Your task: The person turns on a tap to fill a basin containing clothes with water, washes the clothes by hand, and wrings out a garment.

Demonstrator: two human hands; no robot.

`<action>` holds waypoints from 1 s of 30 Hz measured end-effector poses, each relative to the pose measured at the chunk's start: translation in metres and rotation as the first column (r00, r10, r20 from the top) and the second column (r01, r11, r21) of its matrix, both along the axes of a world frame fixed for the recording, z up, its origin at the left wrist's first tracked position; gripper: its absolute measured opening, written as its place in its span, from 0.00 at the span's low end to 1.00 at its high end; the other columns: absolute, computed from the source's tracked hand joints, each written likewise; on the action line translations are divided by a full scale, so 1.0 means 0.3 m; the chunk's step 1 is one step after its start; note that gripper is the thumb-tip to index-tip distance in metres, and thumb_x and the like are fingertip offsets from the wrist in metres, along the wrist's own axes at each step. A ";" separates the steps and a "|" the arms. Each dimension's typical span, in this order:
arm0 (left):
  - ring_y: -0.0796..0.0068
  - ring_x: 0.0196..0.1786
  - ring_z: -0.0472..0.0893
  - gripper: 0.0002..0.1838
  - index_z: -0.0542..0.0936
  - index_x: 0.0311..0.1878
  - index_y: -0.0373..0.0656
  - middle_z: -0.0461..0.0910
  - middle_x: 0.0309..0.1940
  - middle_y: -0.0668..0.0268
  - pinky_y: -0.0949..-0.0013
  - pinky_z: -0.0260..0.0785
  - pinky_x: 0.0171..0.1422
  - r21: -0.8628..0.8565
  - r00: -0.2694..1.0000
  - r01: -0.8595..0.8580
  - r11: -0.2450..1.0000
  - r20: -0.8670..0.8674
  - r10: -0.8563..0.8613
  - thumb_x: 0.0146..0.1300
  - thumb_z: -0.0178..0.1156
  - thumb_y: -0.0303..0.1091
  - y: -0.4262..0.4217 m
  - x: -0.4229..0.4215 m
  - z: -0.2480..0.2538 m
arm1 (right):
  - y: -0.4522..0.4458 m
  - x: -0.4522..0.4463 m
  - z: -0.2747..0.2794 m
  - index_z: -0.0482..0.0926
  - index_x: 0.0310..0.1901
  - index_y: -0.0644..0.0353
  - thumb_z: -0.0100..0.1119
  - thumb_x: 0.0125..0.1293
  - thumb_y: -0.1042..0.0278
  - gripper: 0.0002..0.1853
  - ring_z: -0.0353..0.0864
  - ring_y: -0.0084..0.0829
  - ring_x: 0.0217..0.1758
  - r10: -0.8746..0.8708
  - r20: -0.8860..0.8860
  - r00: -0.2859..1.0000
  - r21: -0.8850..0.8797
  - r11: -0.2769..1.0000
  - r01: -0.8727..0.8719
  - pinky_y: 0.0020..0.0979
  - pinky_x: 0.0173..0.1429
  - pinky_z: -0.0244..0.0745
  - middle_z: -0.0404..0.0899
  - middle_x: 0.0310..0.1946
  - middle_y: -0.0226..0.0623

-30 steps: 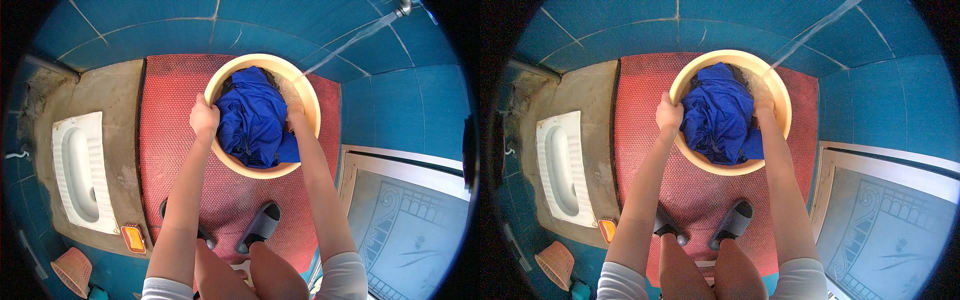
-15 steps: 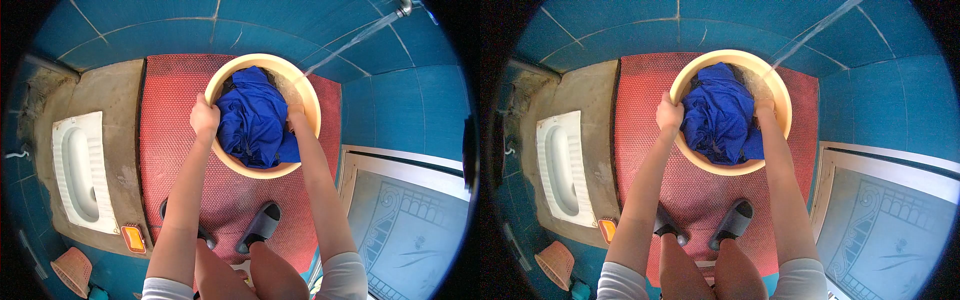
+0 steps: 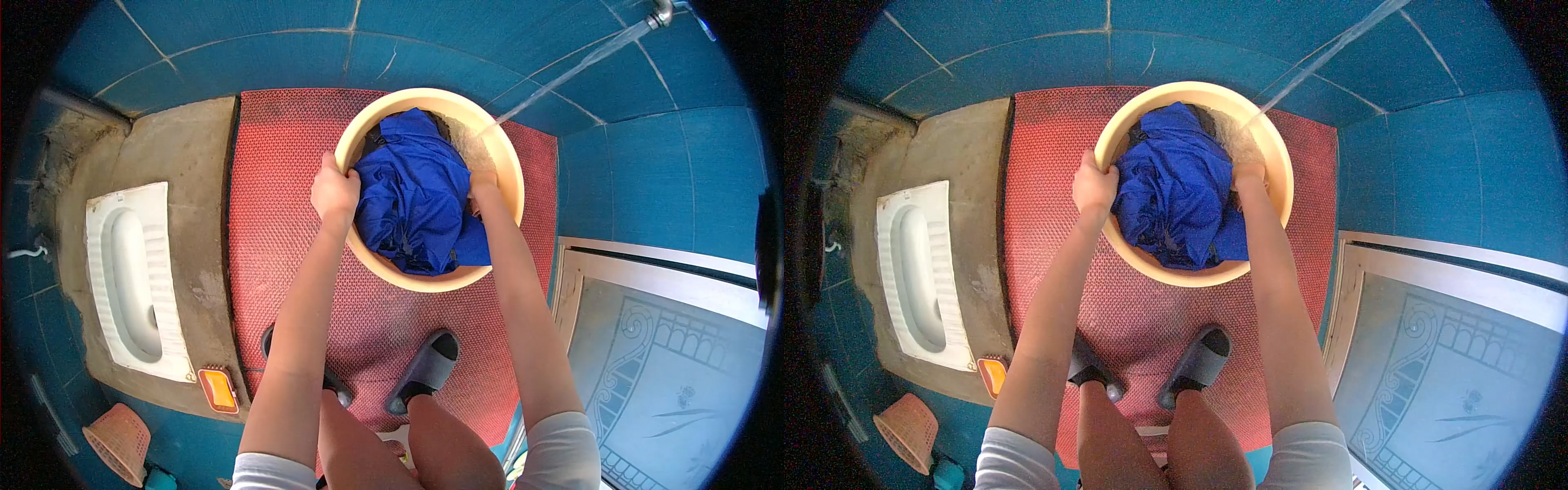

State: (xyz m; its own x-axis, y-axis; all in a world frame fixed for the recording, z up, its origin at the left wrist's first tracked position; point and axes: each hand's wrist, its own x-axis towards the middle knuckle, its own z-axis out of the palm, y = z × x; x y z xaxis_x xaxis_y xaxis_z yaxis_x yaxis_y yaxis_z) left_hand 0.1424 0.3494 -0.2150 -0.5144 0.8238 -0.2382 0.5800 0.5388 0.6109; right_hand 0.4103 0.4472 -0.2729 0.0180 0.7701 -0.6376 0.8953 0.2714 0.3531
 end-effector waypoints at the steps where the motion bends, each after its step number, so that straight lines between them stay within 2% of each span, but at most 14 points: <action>1: 0.50 0.36 0.78 0.14 0.67 0.40 0.43 0.78 0.29 0.51 0.53 0.70 0.41 0.000 1.000 0.000 1.000 0.006 0.000 0.50 0.57 0.34 0.000 0.000 -0.001 | 0.003 0.004 -0.001 0.82 0.35 0.54 0.65 0.44 0.58 0.16 0.80 0.34 0.41 -0.008 -0.005 1.000 -0.019 1.000 0.008 0.32 0.44 0.75 0.80 0.38 0.39; 6: 0.51 0.36 0.78 0.15 0.68 0.41 0.43 0.78 0.30 0.51 0.54 0.70 0.42 -0.015 1.000 0.006 1.000 0.003 -0.006 0.50 0.57 0.35 0.001 -0.002 -0.002 | 0.003 0.001 -0.009 0.82 0.35 0.54 0.64 0.44 0.57 0.16 0.80 0.33 0.41 -0.004 0.014 1.000 -0.027 1.000 0.004 0.32 0.44 0.75 0.80 0.38 0.37; 9: 0.51 0.37 0.78 0.15 0.68 0.41 0.43 0.78 0.30 0.51 0.54 0.70 0.42 -0.021 1.000 0.007 1.000 -0.001 -0.007 0.50 0.57 0.35 0.001 -0.002 -0.003 | -0.013 -0.017 0.019 0.82 0.36 0.54 0.64 0.44 0.57 0.16 0.80 0.32 0.42 0.011 0.032 0.999 0.009 1.000 -0.011 0.31 0.45 0.75 0.80 0.38 0.36; 11: 0.51 0.37 0.78 0.16 0.68 0.41 0.43 0.78 0.31 0.51 0.54 0.70 0.43 -0.030 1.000 0.005 1.000 -0.001 -0.005 0.50 0.57 0.35 0.001 -0.001 -0.001 | -0.025 -0.035 0.053 0.82 0.37 0.53 0.64 0.44 0.57 0.16 0.80 0.32 0.43 -0.027 -0.022 0.999 0.075 0.997 0.028 0.31 0.46 0.74 0.80 0.39 0.36; 24: 0.51 0.37 0.78 0.16 0.68 0.42 0.44 0.78 0.31 0.52 0.54 0.70 0.43 -0.025 1.000 0.002 1.000 0.004 -0.002 0.49 0.57 0.35 0.001 -0.004 -0.009 | -0.005 -0.001 -0.011 0.82 0.37 0.53 0.65 0.44 0.57 0.16 0.80 0.32 0.42 0.035 0.041 0.999 0.006 0.999 -0.035 0.31 0.46 0.75 0.80 0.38 0.36; 26: 0.51 0.37 0.78 0.16 0.68 0.42 0.44 0.78 0.31 0.52 0.54 0.70 0.43 -0.029 1.000 0.002 1.000 0.007 -0.002 0.49 0.57 0.35 0.003 -0.003 -0.009 | -0.003 0.003 -0.012 0.82 0.37 0.53 0.66 0.44 0.57 0.17 0.80 0.32 0.41 -0.029 -0.027 0.999 0.008 1.000 0.029 0.32 0.45 0.75 0.80 0.37 0.36; 30: 0.51 0.37 0.78 0.17 0.68 0.43 0.44 0.78 0.31 0.52 0.54 0.70 0.43 -0.030 1.000 0.005 1.000 0.008 -0.004 0.50 0.57 0.35 0.000 -0.005 -0.001 | -0.016 -0.015 0.017 0.82 0.36 0.53 0.66 0.44 0.57 0.16 0.80 0.32 0.41 -0.006 -0.020 1.000 0.056 0.998 0.007 0.32 0.44 0.75 0.80 0.37 0.37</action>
State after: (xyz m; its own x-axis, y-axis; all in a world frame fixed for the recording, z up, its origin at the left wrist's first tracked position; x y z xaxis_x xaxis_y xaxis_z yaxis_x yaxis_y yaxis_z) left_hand 0.1410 0.3494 -0.2154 -0.5085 0.8185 -0.2672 0.5776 0.5544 0.5992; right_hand 0.4059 0.4425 -0.2679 0.0107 0.8043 -0.5941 0.9039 0.2463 0.3498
